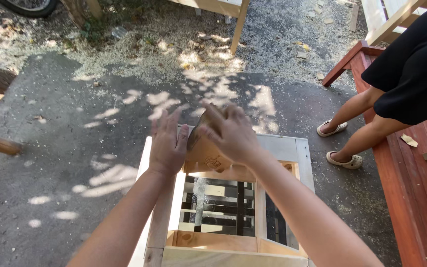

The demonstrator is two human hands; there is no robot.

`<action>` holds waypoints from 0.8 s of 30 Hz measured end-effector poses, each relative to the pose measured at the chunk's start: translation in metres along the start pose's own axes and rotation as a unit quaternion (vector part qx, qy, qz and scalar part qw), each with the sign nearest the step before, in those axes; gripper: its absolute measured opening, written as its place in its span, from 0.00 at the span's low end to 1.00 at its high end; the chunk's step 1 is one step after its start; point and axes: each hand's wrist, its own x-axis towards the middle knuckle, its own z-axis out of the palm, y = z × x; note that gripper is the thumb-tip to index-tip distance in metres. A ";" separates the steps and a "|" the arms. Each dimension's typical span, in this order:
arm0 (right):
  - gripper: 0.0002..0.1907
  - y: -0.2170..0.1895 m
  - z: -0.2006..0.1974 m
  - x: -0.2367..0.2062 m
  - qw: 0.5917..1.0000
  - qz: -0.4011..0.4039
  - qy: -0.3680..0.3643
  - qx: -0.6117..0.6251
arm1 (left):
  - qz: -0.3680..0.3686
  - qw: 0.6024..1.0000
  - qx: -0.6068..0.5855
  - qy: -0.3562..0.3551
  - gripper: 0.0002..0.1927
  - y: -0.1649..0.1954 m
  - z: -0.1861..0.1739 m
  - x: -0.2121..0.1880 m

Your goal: The person sands a small wooden stool frame with sandpaper, rubbing the top rails, edges and legs while steadying the frame with the other hand. They rotate and reposition the stool to reach different sides, then run their hands over the sanded surfaces at the end.

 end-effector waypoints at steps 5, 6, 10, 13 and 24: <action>0.31 0.023 -0.003 0.048 0.915 0.195 0.100 0.339 | 0.190 0.976 0.073 0.075 0.33 0.005 -0.028 0.003; 0.30 0.020 0.002 0.054 0.885 0.207 0.126 0.397 | 0.231 0.961 0.126 0.088 0.34 0.009 -0.029 0.004; 0.35 -0.006 0.027 0.059 0.741 0.270 0.068 0.611 | 0.264 0.940 0.198 0.081 0.48 0.036 -0.005 0.005; 0.32 -0.015 0.031 0.042 0.848 0.215 0.043 0.483 | 0.104 0.942 0.290 -0.137 0.40 0.028 0.011 0.003; 0.31 0.110 0.009 -0.070 0.957 0.281 0.028 -0.069 | 0.056 0.855 0.371 -0.357 0.34 0.029 -0.010 -0.005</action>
